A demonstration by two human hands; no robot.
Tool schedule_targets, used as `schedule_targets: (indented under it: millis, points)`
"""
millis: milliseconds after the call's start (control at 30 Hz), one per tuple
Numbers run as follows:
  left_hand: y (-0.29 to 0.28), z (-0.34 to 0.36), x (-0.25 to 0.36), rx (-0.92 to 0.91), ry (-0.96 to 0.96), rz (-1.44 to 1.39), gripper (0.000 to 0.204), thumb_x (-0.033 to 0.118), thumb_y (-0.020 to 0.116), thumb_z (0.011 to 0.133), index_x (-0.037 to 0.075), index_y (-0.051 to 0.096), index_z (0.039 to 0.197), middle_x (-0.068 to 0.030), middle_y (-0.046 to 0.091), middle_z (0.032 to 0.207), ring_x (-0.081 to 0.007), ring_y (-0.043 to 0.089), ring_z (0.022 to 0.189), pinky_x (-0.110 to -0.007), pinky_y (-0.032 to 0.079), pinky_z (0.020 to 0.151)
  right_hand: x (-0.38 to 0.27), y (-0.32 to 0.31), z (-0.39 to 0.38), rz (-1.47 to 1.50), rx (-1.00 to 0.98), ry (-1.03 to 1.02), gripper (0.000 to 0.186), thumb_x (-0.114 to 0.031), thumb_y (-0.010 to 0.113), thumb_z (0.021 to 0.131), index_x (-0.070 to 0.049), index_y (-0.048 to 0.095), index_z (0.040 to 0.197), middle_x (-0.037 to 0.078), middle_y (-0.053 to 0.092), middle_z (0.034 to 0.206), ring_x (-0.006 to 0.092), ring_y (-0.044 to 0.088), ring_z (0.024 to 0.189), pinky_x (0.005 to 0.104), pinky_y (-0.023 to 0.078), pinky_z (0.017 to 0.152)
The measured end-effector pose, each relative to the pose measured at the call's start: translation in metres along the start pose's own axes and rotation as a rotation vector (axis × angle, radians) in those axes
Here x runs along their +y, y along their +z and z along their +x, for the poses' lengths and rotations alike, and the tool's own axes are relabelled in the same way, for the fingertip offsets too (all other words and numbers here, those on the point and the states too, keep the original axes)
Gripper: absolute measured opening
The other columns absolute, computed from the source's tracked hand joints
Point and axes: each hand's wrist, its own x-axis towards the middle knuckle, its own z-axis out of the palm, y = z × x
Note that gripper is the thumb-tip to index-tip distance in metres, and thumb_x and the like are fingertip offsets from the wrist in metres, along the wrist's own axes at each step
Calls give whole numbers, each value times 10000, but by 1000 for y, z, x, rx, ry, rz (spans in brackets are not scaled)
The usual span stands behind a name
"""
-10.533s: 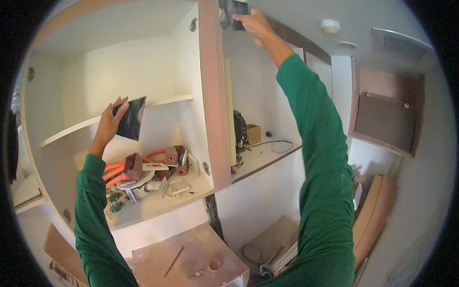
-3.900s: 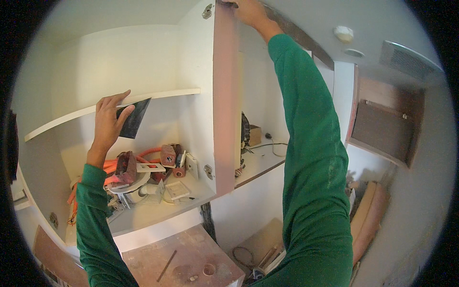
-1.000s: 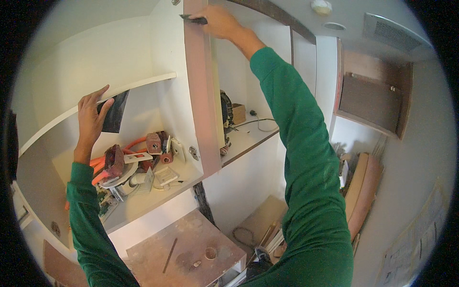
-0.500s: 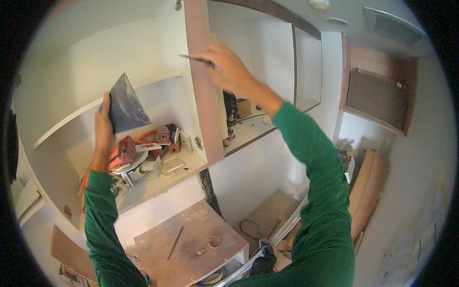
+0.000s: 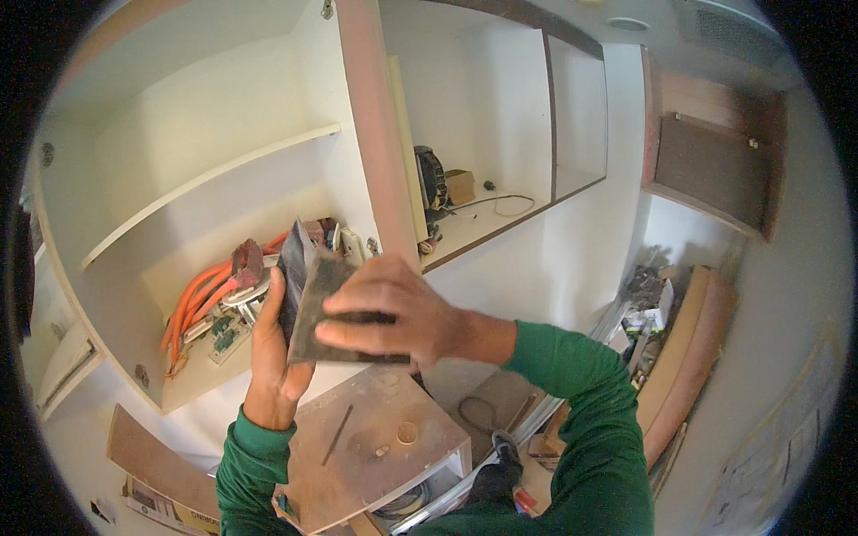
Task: The person uses sandpaper to smooth the edges of a white cabinet in a room under renovation. They hold two pieces of sandpaper, rubbing them together before applying them to the cabinet's vertical edge. The person works on the upper section of the cabinet, moving the sandpaper up and down along the surface.
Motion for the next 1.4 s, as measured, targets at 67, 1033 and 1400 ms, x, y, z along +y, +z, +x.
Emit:
schedule_targets:
  millis: [67, 1033, 1400]
  points:
    - [4, -7, -1, 35, 58, 32, 460, 402, 541, 1046, 60, 551, 1355, -86, 652, 1272, -203, 640, 1136, -375, 516, 991, 17, -2, -7, -87, -29, 40, 474, -224, 720, 831, -145, 657, 1294, 94, 580, 1272, 288, 562, 1102, 438, 451, 955]
    - [-98, 111, 109, -72, 1151, 2032, 381, 288, 750, 868, -22, 728, 1088, -159, 536, 1458, -357, 568, 1277, -445, 474, 1044, 152, -89, 54, 1222, 350, 1213, 323, -288, 574, 1023, -62, 627, 1249, 67, 684, 1205, 182, 648, 1084, 362, 527, 913]
    - [-125, 199, 196, 95, 1075, 2267, 508, 445, 638, 945, -30, 770, 826, -97, 467, 1534, -299, 357, 1457, -458, 241, 1232, 400, -167, 192, -438, -60, 494, 324, -91, 592, 876, -60, 697, 1180, 185, 681, 1159, 340, 648, 1054, 439, 508, 934]
